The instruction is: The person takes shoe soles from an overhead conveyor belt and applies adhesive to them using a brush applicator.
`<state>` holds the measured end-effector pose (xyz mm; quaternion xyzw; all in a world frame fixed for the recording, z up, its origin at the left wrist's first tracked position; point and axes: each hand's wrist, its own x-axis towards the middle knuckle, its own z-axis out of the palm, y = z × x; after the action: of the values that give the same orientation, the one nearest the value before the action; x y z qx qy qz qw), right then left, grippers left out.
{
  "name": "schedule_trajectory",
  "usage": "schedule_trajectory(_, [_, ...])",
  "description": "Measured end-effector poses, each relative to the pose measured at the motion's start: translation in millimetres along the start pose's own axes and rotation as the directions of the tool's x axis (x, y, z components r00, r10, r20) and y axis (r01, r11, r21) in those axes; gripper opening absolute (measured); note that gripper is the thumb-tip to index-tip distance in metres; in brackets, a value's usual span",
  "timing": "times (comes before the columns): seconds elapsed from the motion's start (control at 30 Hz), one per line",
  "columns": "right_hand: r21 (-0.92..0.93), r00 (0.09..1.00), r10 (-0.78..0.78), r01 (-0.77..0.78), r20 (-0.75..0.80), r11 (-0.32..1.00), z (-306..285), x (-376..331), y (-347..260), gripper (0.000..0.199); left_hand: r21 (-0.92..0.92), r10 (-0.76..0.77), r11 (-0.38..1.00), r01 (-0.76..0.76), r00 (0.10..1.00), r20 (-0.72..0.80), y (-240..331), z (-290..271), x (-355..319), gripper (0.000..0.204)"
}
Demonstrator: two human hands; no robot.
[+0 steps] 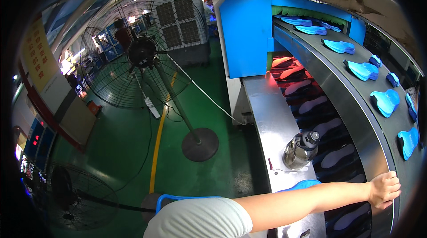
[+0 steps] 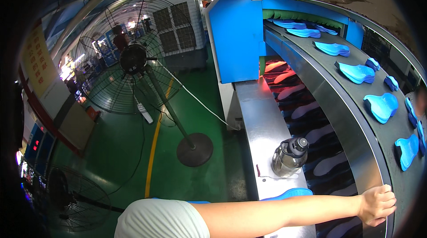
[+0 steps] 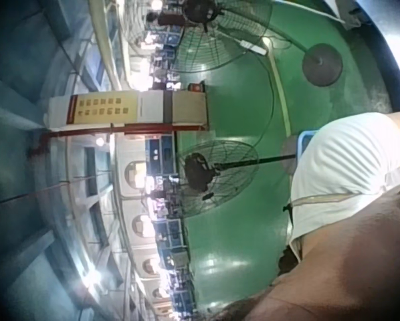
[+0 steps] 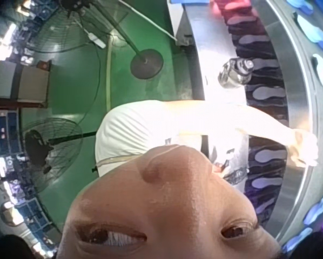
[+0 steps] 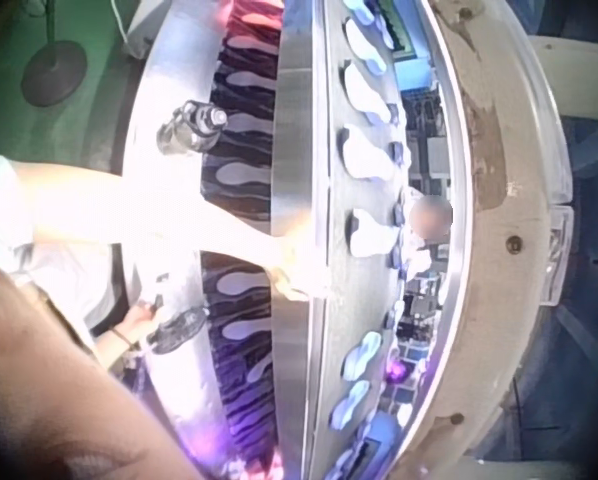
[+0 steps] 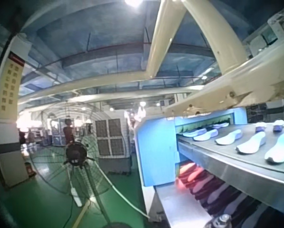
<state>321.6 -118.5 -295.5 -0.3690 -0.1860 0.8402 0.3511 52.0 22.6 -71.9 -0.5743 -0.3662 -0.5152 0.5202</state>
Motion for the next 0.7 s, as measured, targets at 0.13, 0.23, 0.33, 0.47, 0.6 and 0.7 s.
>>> schedule_trajectory(0.13, [-0.029, 1.0, -0.009, 0.009, 0.019, 1.0, -0.7, -0.8, -2.6, 0.037, -0.012, -0.04, 0.999, 0.041, 0.998, 0.054, 1.2, 1.9, -0.7, 0.039])
schedule_trajectory(0.23, [-0.065, 0.999, -0.037, 0.038, 0.022, 0.997, -16.0, 7.5, 0.0, 0.037, -0.032, -0.043, 0.998, 0.044, 0.998, 0.05, 2.8, 5.9, -1.6, 0.04])
schedule_trajectory(0.33, [-0.067, 0.998, -0.048, 0.051, 0.042, 0.996, 6.0, -2.5, 1.7, 0.036, -0.06, -0.052, 0.997, 0.056, 0.996, 0.066, 4.7, 10.4, -5.1, 0.041])
schedule_trajectory(0.47, [-0.122, 0.998, 0.022, -0.015, 0.063, 0.992, -15.7, 11.8, 4.2, 0.036, -0.038, -0.038, 0.998, 0.04, 0.998, 0.042, 2.0, 10.8, -6.7, 0.041])
schedule_trajectory(0.6, [-0.049, 0.997, 0.035, -0.032, 0.071, 0.998, 9.2, 1.8, 4.2, 0.035, -0.014, -0.022, 1.0, 0.021, 0.999, -0.04, 5.0, 14.3, -2.0, 0.038])
schedule_trajectory(0.7, [-0.02, 0.996, 0.042, -0.04, 0.078, 0.999, 21.0, -3.4, 2.3, 0.035, -0.033, -0.028, 0.999, 0.027, 0.999, -0.035, 5.3, 17.2, -2.3, 0.038])
